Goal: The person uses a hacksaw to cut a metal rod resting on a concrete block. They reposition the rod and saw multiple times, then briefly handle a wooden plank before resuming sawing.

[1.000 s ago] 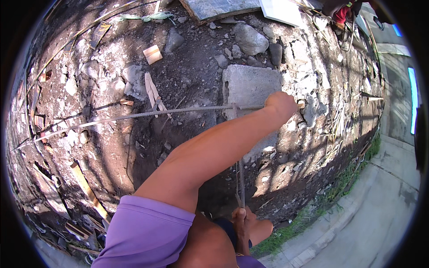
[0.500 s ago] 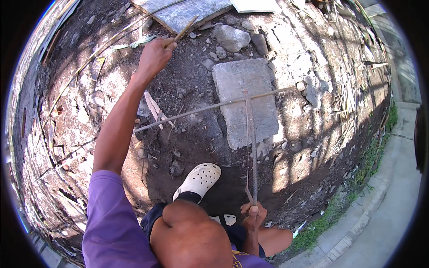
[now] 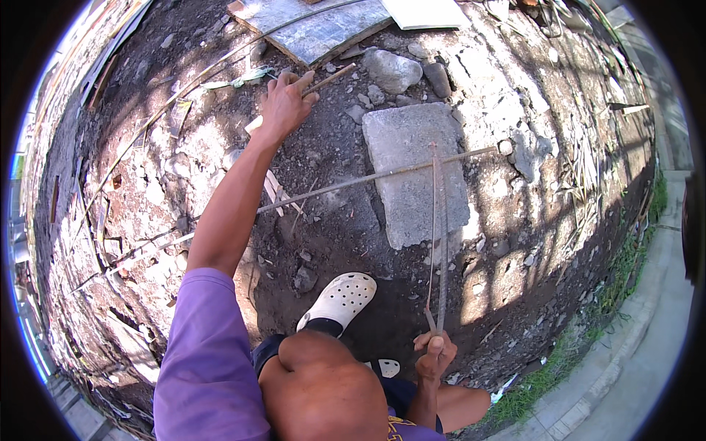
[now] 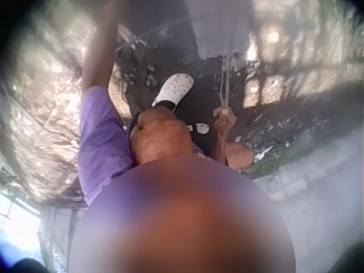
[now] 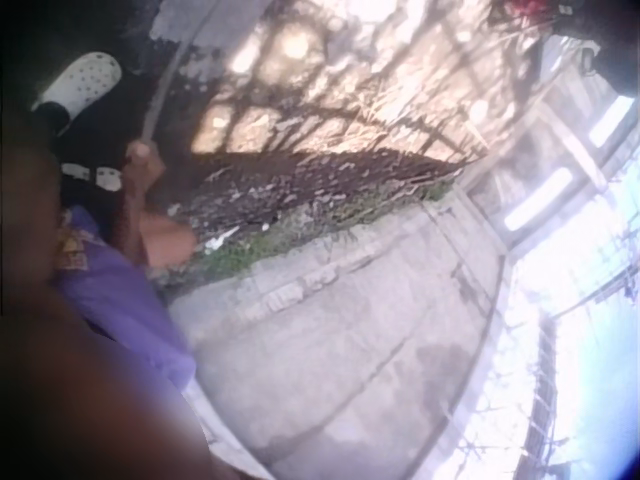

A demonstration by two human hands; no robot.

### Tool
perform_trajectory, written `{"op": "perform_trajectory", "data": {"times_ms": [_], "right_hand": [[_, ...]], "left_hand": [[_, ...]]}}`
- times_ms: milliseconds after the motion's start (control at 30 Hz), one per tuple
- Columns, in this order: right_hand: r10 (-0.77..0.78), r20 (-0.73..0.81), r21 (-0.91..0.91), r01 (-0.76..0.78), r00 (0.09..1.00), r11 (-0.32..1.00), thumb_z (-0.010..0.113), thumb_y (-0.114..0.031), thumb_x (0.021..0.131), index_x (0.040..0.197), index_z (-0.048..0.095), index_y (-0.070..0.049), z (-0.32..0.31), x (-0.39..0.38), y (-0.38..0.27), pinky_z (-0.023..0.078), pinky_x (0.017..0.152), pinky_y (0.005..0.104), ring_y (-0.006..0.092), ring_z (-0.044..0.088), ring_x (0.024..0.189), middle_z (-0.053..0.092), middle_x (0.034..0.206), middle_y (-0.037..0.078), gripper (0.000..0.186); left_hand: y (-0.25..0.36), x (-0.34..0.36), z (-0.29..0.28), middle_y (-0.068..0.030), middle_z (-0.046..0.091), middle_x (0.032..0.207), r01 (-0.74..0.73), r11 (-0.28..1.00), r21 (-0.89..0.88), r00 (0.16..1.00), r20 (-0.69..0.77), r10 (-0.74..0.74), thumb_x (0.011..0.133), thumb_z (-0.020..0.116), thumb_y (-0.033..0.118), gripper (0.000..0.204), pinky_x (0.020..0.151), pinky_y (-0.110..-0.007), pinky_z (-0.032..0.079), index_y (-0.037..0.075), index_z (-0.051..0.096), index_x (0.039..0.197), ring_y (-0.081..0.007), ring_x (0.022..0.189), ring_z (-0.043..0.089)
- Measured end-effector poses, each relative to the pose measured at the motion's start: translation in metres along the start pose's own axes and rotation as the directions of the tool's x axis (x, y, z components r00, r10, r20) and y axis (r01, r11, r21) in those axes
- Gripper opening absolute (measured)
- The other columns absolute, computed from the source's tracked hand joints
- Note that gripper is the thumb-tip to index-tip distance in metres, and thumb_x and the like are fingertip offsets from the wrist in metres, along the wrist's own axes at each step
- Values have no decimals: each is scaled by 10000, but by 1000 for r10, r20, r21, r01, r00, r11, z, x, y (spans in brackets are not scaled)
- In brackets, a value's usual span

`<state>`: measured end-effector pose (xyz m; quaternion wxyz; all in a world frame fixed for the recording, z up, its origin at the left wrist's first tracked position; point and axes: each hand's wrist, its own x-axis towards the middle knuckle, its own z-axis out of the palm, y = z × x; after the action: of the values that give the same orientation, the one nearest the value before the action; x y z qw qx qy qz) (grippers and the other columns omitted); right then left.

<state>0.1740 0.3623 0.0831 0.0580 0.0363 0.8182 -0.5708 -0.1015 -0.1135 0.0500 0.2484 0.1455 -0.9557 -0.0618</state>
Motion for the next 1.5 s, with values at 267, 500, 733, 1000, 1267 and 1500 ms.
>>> {"op": "perform_trajectory", "data": {"times_ms": [267,500,733,1000,1267,1500], "right_hand": [[12,35,118,-16,999,993,519,-495,1064,689,560,-14,10,21,2,482,562,323,161,587,573,569,600,58,611],[-4,147,159,-20,989,987,533,-431,1083,697,554,-15,27,59,-14,456,549,312,133,557,568,558,603,49,568],[1,232,114,-29,973,993,522,-422,1093,708,559,-15,49,66,-18,430,538,297,115,543,562,554,608,45,562],[101,244,172,-146,964,974,479,-388,1118,698,538,-29,84,68,-17,415,522,300,103,518,553,532,608,33,556],[103,274,78,-129,956,989,473,-418,1119,690,522,-44,99,77,-22,392,514,297,88,492,549,515,589,10,571],[133,274,-73,-117,952,990,414,-466,1126,698,520,-49,102,77,-34,401,540,302,114,496,565,507,604,18,607]], "left_hand": [[77,-75,-51,-297,712,1093,331,763,-555,767,629,124,1079,482,497,551,973,-502,512,23,715,1238,-455,1090,680],[86,-114,-43,-242,679,730,342,811,-474,710,696,108,1083,448,516,546,728,-568,521,71,744,976,-497,779,677],[59,-133,-66,-203,689,734,351,879,-322,656,755,15,1077,451,532,543,702,-540,533,84,734,959,-452,774,701],[75,-124,-49,-236,699,781,247,900,-358,626,768,134,1100,370,503,528,749,-596,540,76,676,1041,-475,813,698],[76,-123,-53,-254,726,880,253,908,-333,601,790,123,1095,361,520,535,809,-610,541,92,680,1138,-490,885,700],[78,-123,-50,-245,729,913,255,913,-317,598,794,109,1089,354,528,544,840,-602,532,99,688,1122,-481,931,697]]}}
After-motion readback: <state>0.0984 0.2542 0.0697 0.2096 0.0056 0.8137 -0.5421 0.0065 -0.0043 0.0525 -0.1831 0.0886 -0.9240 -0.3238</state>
